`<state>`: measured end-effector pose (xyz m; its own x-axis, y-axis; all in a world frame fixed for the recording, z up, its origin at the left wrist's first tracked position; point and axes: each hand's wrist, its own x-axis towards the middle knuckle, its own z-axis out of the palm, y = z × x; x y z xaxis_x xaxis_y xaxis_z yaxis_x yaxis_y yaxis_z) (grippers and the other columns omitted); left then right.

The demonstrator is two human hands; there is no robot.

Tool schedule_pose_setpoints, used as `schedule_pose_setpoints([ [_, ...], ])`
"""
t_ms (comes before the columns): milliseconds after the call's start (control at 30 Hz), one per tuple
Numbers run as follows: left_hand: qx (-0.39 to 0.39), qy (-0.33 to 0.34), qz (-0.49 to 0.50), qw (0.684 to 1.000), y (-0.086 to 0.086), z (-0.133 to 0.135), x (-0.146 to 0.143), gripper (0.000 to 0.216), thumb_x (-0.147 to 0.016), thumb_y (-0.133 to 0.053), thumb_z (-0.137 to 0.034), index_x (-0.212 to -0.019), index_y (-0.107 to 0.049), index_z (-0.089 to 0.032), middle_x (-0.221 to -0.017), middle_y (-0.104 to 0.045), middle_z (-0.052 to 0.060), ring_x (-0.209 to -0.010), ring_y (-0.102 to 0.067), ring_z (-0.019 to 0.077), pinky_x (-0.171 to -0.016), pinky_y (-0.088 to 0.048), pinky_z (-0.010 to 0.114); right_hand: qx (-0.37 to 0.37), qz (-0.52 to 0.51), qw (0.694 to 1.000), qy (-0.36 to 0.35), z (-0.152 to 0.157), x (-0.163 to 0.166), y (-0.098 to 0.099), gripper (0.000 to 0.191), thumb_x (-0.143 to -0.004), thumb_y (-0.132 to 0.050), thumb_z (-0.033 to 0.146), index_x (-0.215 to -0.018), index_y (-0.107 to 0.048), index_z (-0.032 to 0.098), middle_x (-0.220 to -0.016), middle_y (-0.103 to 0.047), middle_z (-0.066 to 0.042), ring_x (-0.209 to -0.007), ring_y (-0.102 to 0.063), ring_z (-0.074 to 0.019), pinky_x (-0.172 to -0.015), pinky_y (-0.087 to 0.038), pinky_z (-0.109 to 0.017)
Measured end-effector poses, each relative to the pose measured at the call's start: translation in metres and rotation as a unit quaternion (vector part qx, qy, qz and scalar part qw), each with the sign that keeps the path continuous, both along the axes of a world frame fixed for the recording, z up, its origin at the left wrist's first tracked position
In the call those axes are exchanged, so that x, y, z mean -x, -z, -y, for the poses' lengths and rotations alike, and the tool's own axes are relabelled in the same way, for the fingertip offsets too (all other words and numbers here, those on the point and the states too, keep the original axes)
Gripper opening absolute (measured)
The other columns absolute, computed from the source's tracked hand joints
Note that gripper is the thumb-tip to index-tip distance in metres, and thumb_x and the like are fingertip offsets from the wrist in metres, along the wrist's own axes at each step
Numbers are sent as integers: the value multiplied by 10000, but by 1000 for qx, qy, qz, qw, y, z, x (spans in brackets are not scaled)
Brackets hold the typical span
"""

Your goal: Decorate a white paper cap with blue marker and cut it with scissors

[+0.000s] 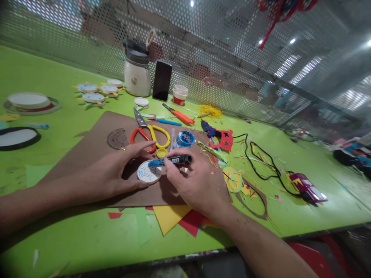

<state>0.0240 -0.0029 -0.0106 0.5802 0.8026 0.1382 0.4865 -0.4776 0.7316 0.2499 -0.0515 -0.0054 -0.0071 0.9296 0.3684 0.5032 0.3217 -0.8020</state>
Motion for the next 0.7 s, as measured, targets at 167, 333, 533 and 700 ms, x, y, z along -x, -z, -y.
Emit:
schedule_pose_setpoints([
  [167, -7, 3, 0, 1000, 2, -1, 0, 832, -811, -691, -435, -1549, -380, -209, -1307, -696, 106, -1138, -668, 316, -965, -535, 446, 4, -11, 1000, -11, -1, 0, 2, 137, -870, -743, 353, -994, -744, 296, -751, -730, 17, -616, -692, -186, -598, -590, -313],
  [333, -20, 4, -7, 1000, 1, -2, -1, 828, -811, -687, -431, -1549, -383, -208, -1309, -700, 108, -1122, -677, 311, -958, -539, 431, 4, -19, 1000, -12, -1, 0, 3, 141, -853, -756, 350, -989, -751, 316, -761, -730, 20, -632, -692, -193, -611, -592, -328],
  [533, -14, 3, -4, 1000, 2, -1, 0, 826, -807, -690, -431, -1545, -391, -209, -1322, -697, 102, -1144, -670, 309, -976, -533, 430, -4, -21, 1000, -9, -2, -1, 3, 132, -845, -764, 343, -974, -755, 315, -725, -720, 25, -596, -674, -185, -584, -575, -319],
  [700, -19, 2, -4, 1000, 4, -2, 0, 819, -803, -700, -449, -1531, -407, -214, -1322, -692, 97, -1142, -670, 314, -970, -539, 441, -2, -35, 999, 9, -1, -4, 1, 148, -873, -744, 362, -1002, -747, 290, -738, -736, 19, -551, -668, -167, -545, -566, -295],
])
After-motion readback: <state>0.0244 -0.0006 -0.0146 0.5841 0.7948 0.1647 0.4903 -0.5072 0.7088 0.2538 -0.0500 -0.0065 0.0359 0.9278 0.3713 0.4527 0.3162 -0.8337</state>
